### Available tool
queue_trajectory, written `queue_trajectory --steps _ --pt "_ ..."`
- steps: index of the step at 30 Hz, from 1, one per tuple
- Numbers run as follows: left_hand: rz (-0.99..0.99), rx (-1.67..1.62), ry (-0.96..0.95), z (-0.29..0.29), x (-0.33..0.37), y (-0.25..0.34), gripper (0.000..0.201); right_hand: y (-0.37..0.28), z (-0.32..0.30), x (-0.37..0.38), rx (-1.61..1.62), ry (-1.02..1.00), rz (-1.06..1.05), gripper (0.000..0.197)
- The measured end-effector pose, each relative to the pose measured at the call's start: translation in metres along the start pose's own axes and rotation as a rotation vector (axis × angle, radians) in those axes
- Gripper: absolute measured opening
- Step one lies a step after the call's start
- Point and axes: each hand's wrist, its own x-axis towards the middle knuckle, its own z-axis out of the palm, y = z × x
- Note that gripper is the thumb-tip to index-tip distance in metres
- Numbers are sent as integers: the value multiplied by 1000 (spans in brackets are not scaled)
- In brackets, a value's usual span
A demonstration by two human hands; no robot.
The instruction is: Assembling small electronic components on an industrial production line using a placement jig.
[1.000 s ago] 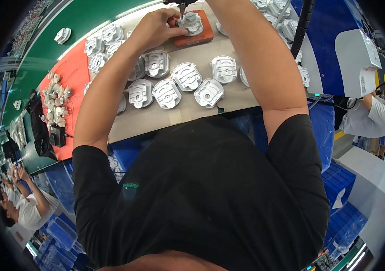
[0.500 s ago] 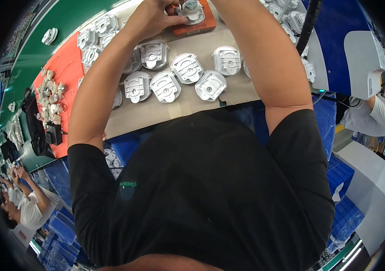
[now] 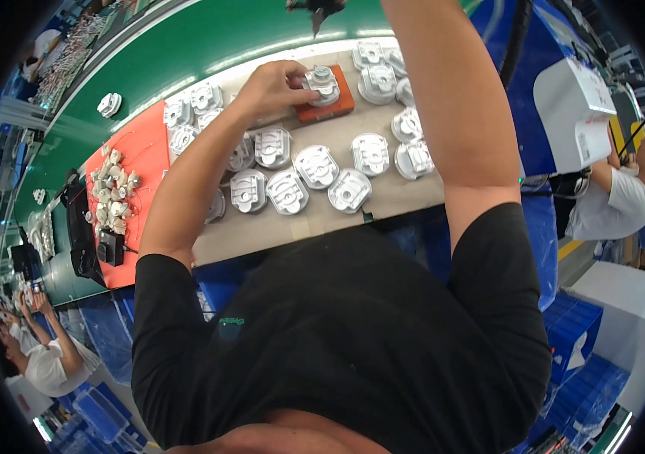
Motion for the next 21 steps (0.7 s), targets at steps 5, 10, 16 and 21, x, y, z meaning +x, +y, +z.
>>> queue_trajectory --steps 5,10,16,21 --pt "45 -9 122 -23 35 -3 59 -1 -20 15 -40 51 -48 37" --pt "-56 174 275 -40 97 -54 59 38 -46 9 -221 182 -209 56" --pt "-354 155 357 -67 103 -116 64 16 -34 -54 -350 209 -258 55" --pt "-411 409 388 -158 68 -171 68 7 -41 -84 -267 -7 -149 45"
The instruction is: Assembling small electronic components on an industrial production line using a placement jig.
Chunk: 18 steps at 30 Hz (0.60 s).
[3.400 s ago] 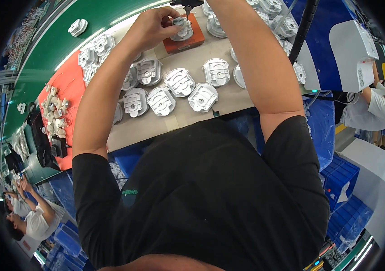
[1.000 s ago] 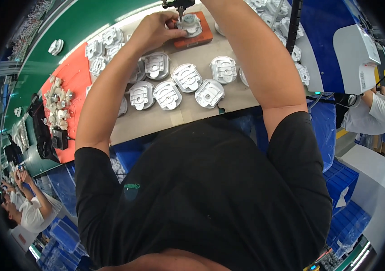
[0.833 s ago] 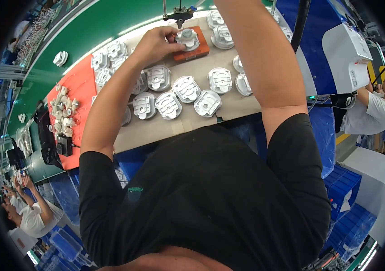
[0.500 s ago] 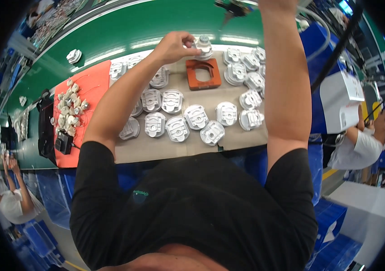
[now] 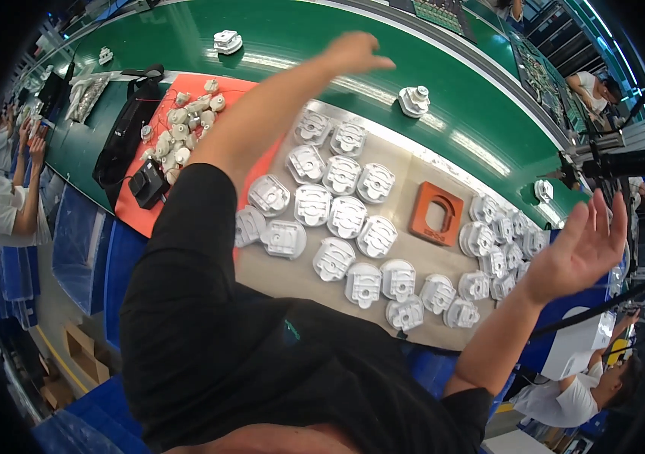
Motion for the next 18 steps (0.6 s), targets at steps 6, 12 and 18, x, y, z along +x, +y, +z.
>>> queue_trajectory --steps 6,12,18 --pt "-345 489 37 -114 2 -205 66 -1 -39 -15 -159 -106 61 50" --pt "-195 534 -110 -145 -22 -327 39 1 -47 -33 -107 -179 122 53" --pt "6 681 -187 -166 -35 -261 38 -4 -34 -47 -82 -223 204 48"
